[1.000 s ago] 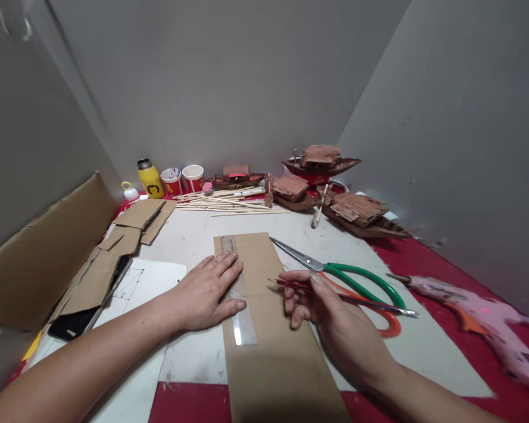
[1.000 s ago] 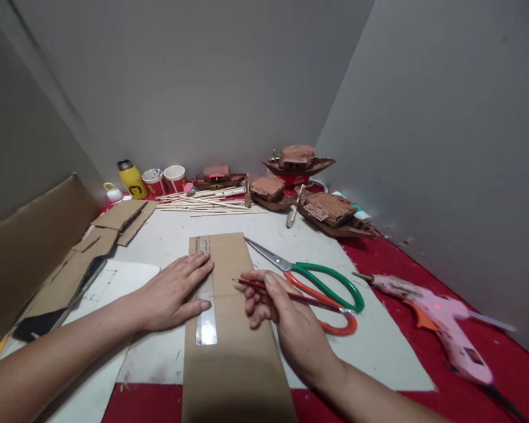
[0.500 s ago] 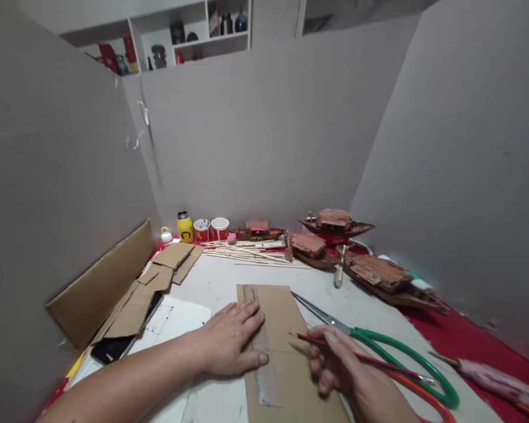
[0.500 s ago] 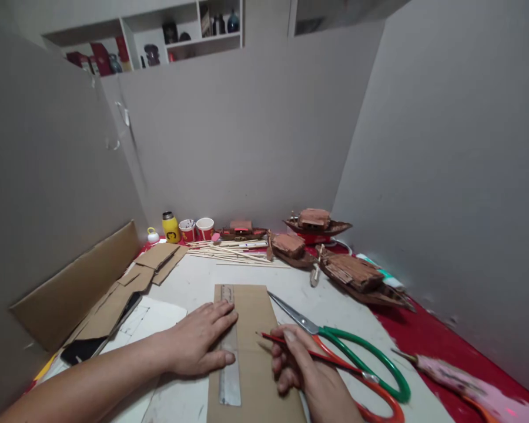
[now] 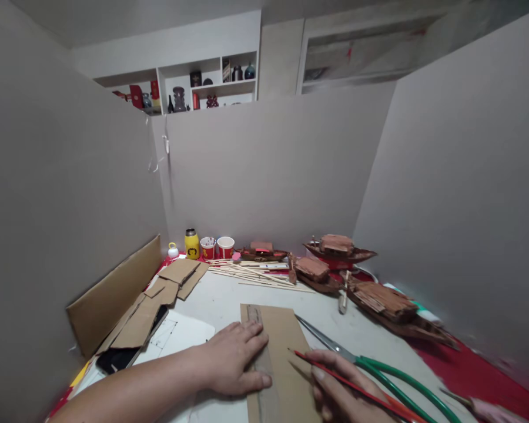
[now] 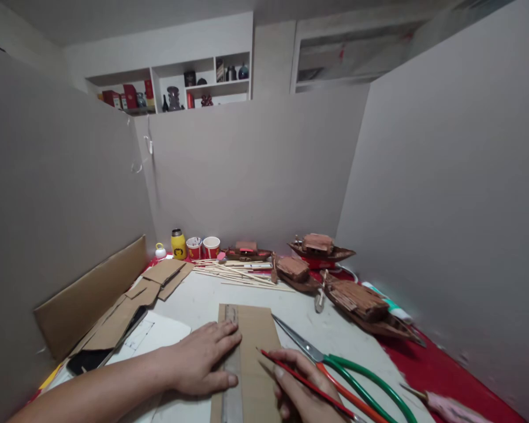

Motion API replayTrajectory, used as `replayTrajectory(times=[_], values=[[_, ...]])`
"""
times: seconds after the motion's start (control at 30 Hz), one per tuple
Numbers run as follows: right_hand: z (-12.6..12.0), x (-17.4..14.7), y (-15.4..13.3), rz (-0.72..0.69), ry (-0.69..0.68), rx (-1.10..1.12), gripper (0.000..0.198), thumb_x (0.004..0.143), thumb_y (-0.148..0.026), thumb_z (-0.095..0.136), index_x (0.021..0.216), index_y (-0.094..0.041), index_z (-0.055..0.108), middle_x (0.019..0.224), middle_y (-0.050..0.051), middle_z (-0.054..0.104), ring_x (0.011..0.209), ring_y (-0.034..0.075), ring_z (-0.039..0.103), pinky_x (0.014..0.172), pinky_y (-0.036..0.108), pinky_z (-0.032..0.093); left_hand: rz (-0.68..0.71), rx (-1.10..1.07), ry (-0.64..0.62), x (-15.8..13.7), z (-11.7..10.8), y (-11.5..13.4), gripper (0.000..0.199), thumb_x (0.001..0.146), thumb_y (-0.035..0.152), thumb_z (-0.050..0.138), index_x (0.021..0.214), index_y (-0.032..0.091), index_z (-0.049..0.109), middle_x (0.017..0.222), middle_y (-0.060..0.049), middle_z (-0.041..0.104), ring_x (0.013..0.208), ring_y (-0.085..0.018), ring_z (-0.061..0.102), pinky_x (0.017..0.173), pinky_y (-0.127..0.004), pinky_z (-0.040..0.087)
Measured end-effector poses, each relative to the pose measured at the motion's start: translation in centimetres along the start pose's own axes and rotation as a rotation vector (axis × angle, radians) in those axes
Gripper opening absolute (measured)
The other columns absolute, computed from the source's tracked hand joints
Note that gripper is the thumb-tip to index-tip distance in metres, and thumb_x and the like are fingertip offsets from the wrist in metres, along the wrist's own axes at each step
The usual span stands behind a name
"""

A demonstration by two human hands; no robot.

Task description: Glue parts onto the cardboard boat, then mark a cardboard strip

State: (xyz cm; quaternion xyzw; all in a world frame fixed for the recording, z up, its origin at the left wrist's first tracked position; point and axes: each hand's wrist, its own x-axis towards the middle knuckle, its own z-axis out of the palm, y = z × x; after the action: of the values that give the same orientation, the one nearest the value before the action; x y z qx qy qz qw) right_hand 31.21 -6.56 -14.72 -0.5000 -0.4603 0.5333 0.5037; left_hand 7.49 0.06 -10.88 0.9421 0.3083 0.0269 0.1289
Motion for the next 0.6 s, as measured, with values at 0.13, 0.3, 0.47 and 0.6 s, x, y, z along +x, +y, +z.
replayTrajectory(times=[0.13, 0.3, 0.47, 0.6], values=[[0.1, -0.8, -0.8, -0.026, 0.057, -0.062, 0.044, 0.082, -0.054, 0.064, 0.108, -0.02, 0.064, 0.068, 0.001, 0.064, 0.057, 0.014, 0.056, 0.057, 0.028, 0.043, -0.017, 0.004, -0.028, 0.1, -0.5, 0.3, 0.08, 0.089, 0.058, 0.047, 0.151, 0.012, 0.026, 0.156, -0.021, 0.024, 0.143, -0.033, 0.025, 0.114, -0.052, 0.024], [0.3, -1.4, -1.9, -0.015, 0.106, -0.033, 0.051, 0.08, -0.06, 0.063, 0.106, -0.016, 0.064, 0.068, 0.001, 0.061, 0.056, 0.013, 0.054, 0.056, 0.028, 0.044, -0.026, 0.01, -0.058, 0.5, -0.6, 0.1, 0.078, 0.091, 0.056, 0.044, 0.151, 0.012, 0.025, 0.158, -0.019, 0.02, 0.145, -0.031, 0.02, 0.117, -0.05, 0.02], [0.5, -1.3, -2.4, -0.013, 0.138, 0.014, 0.053, 0.081, -0.062, 0.061, 0.102, -0.014, 0.067, 0.074, 0.004, 0.064, 0.059, 0.014, 0.056, 0.056, 0.028, 0.046, -0.01, 0.017, -0.064, 0.8, -0.4, -0.1, 0.075, 0.093, 0.057, 0.042, 0.152, 0.013, 0.025, 0.158, -0.017, 0.019, 0.146, -0.03, 0.019, 0.117, -0.049, 0.02], [0.5, -1.3, -2.8, -0.022, 0.15, 0.051, 0.053, 0.079, -0.064, 0.062, 0.1, -0.015, 0.068, 0.077, 0.005, 0.065, 0.063, 0.015, 0.058, 0.057, 0.028, 0.048, -0.023, 0.019, -0.065, 0.9, -0.5, 0.0, 0.073, 0.093, 0.055, 0.043, 0.151, 0.014, 0.026, 0.158, -0.017, 0.019, 0.146, -0.03, 0.019, 0.117, -0.05, 0.021]])
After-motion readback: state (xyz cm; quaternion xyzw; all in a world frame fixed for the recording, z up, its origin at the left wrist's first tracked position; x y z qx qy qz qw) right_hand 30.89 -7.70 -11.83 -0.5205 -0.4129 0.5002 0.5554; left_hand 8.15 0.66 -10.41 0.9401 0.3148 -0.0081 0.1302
